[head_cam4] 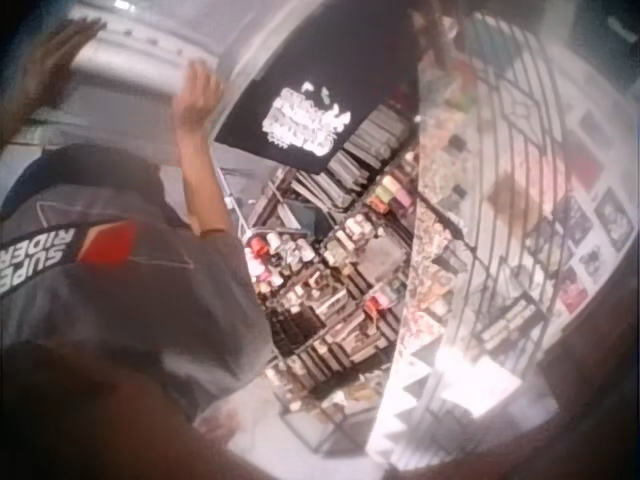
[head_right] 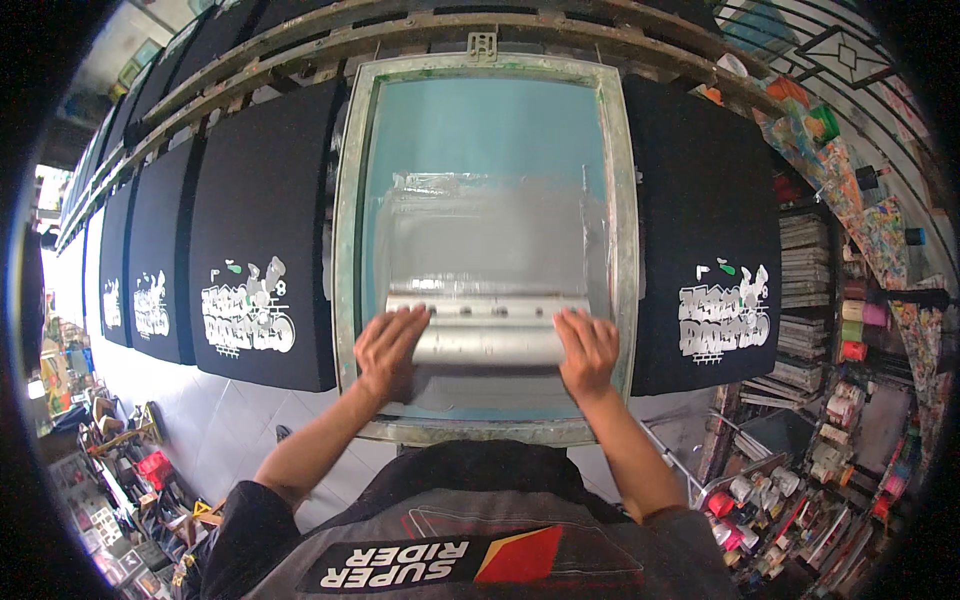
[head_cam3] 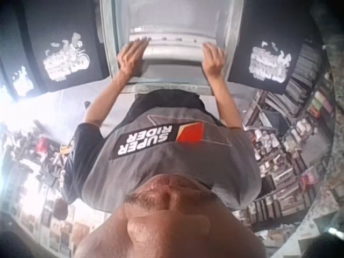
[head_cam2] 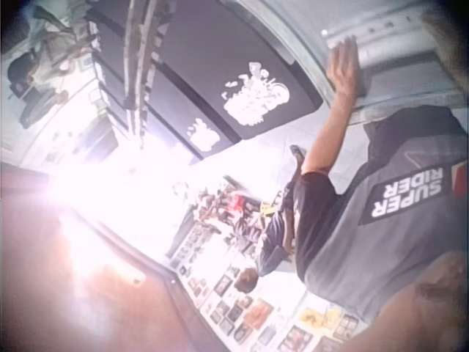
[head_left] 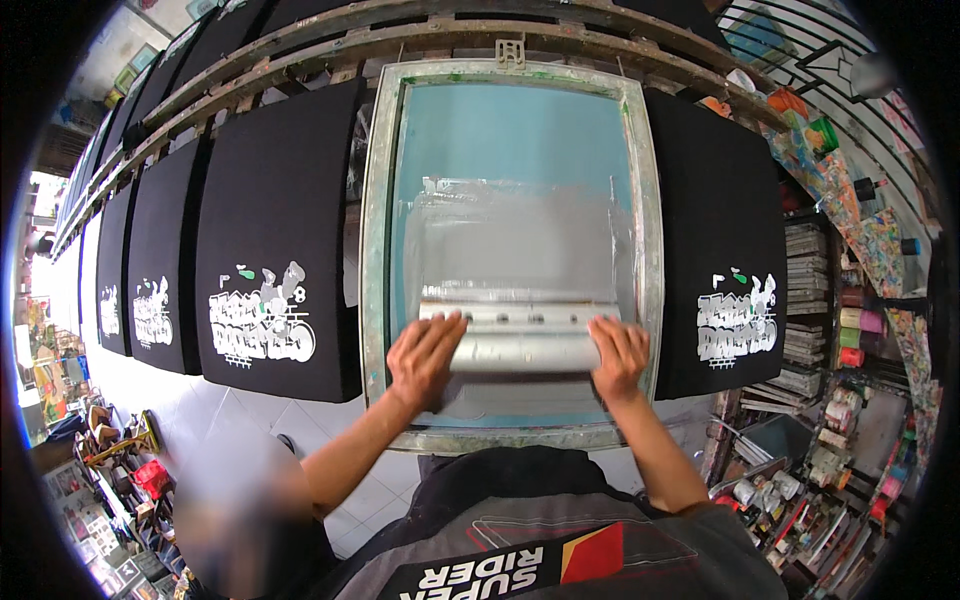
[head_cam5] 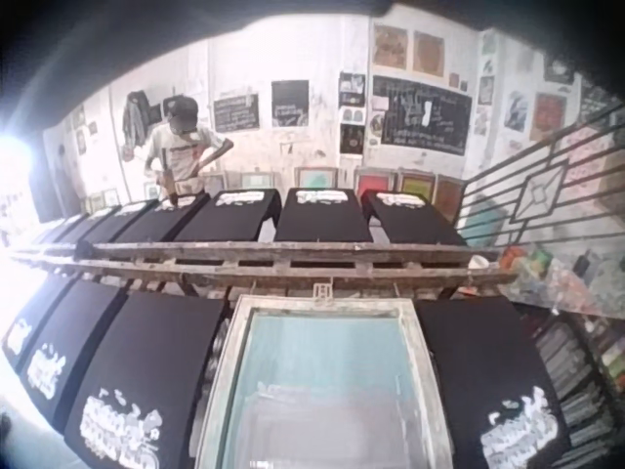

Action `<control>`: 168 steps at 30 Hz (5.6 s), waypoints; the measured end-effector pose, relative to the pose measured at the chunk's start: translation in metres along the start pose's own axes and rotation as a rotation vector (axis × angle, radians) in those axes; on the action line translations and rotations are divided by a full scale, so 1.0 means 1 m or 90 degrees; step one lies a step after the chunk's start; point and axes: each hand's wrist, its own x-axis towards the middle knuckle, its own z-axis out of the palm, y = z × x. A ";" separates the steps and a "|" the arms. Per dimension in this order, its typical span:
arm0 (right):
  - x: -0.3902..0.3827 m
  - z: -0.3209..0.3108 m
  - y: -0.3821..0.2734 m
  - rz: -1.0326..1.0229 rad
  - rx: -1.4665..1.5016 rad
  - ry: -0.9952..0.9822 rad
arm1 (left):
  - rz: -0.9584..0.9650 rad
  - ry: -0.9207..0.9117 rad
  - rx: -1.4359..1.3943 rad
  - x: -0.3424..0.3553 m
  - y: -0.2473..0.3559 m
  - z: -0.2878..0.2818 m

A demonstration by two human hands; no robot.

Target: The person uses a squeegee to pull white ink across a screen printing frame over a black t-shirt, then lifts the screen and places it aside. They retrieve a small block and apply blue ink to a second screen, spreading it evenly with the block over another t-shirt.

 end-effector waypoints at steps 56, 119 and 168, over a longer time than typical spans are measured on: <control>-0.047 -0.097 0.013 0.718 0.477 0.029 | -0.859 0.019 -0.360 -0.054 0.029 -0.111; -0.189 -0.337 0.375 0.003 0.203 -0.347 | -0.771 0.242 -0.187 0.049 0.405 0.215; 0.004 -0.192 0.491 0.012 -0.022 -0.097 | -0.101 -0.201 0.046 0.310 0.336 0.266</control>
